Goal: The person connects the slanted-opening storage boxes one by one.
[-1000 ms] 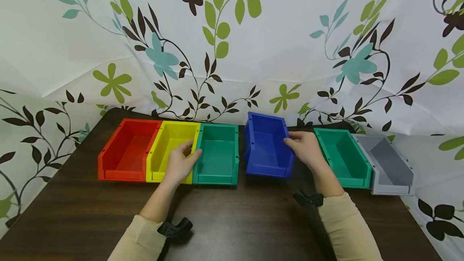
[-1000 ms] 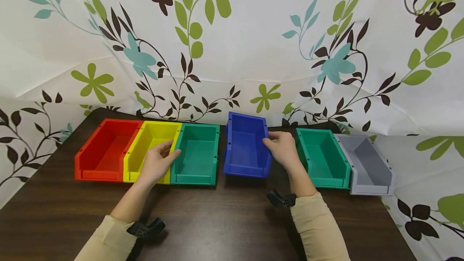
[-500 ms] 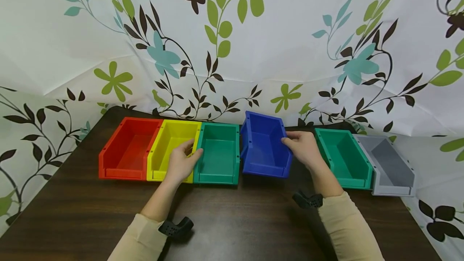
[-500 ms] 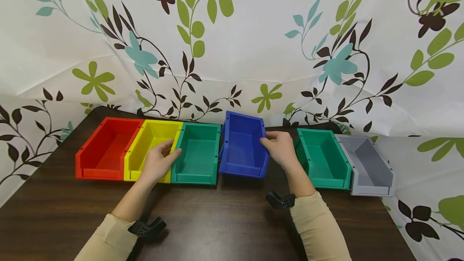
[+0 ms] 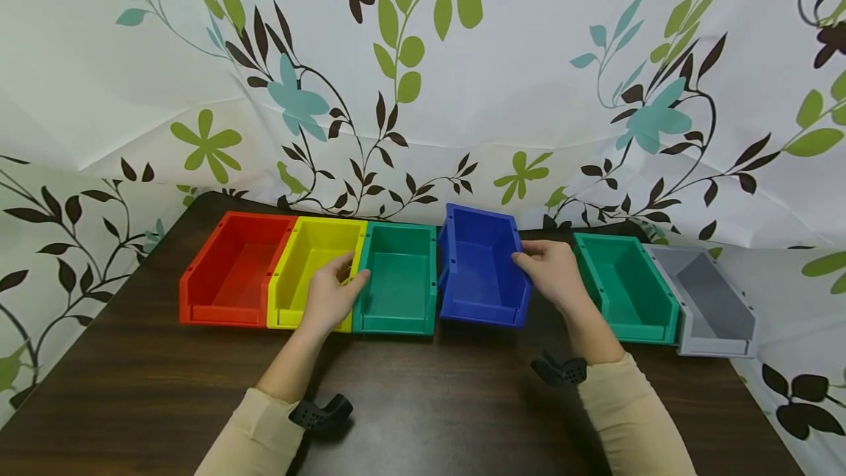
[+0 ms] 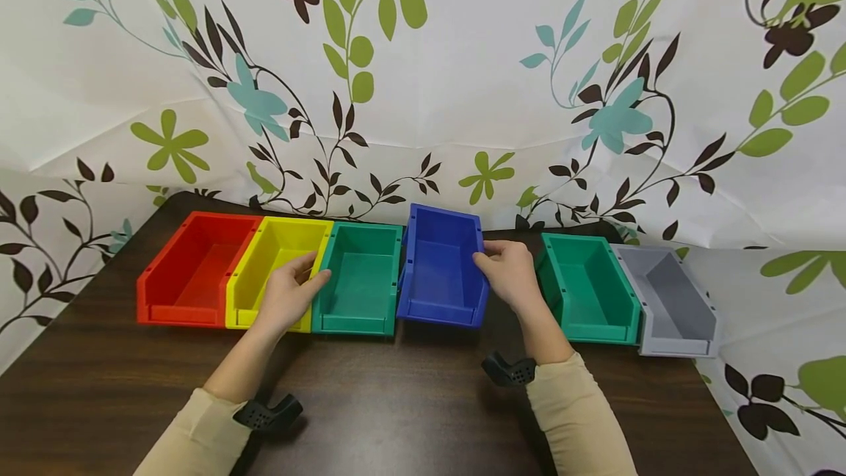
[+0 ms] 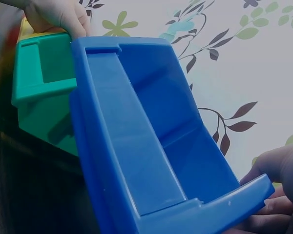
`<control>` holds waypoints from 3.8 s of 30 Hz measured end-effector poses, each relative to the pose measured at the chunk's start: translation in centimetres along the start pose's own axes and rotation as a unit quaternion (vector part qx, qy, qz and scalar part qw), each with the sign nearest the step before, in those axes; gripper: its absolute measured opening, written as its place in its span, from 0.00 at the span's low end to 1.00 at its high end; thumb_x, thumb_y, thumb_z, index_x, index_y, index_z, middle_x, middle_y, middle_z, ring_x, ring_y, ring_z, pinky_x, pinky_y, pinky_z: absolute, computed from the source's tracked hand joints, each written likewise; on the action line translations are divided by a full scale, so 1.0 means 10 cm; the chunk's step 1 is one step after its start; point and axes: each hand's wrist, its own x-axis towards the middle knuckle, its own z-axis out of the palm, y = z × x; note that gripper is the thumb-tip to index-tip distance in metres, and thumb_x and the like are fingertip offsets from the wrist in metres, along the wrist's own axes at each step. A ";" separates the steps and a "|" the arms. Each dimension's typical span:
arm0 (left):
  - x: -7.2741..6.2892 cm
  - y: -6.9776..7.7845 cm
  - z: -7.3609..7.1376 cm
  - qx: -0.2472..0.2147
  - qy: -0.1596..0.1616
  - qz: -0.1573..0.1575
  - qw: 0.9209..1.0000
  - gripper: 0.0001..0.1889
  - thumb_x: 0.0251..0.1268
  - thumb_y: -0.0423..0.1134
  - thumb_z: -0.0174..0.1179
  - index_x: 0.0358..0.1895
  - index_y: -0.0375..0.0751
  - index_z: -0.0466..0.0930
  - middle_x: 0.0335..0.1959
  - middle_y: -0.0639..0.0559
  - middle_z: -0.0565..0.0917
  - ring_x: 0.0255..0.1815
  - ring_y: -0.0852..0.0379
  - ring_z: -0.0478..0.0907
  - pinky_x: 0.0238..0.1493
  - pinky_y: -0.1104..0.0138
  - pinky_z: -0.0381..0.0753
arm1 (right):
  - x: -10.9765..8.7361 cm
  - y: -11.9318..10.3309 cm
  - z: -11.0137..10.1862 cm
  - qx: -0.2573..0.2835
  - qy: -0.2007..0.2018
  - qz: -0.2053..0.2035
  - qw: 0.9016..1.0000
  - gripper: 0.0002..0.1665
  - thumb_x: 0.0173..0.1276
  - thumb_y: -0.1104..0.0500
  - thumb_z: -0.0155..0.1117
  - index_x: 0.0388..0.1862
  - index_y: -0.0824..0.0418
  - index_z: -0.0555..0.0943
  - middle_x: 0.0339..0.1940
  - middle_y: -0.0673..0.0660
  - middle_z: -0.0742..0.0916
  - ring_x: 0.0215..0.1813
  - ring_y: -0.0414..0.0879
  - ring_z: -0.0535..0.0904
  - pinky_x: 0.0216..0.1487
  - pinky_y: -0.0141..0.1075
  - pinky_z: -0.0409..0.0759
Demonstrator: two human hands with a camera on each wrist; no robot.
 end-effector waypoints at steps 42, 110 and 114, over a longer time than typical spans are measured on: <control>0.00 -0.01 0.03 -0.003 0.003 -0.005 1.000 0.29 0.67 0.41 0.57 0.67 0.32 0.64 0.66 0.37 0.70 0.65 0.40 0.70 0.60 0.53 0.73 | -0.09 -0.20 0.11 -0.173 -0.046 -0.058 0.982 0.44 0.67 0.40 0.56 0.72 0.64 0.60 0.70 0.70 0.67 0.68 0.64 0.66 0.63 0.58 0.69; -0.02 0.02 0.00 -0.007 -0.003 -0.011 1.000 0.29 0.67 0.42 0.56 0.68 0.32 0.63 0.66 0.36 0.70 0.65 0.40 0.69 0.62 0.51 0.72 | 0.07 -0.38 0.65 -0.170 -0.196 -0.233 0.937 0.32 0.69 0.47 0.57 0.66 0.62 0.69 0.70 0.57 0.70 0.12 0.38 0.56 0.22 0.31 0.64; -0.01 0.02 0.00 -0.009 -0.002 -0.010 1.000 0.30 0.67 0.42 0.57 0.68 0.32 0.63 0.66 0.36 0.70 0.65 0.40 0.69 0.63 0.52 0.72 | 0.08 -0.35 0.66 -0.165 -0.195 -0.231 0.939 0.32 0.69 0.47 0.57 0.67 0.61 0.69 0.70 0.56 0.70 0.12 0.38 0.56 0.22 0.31 0.65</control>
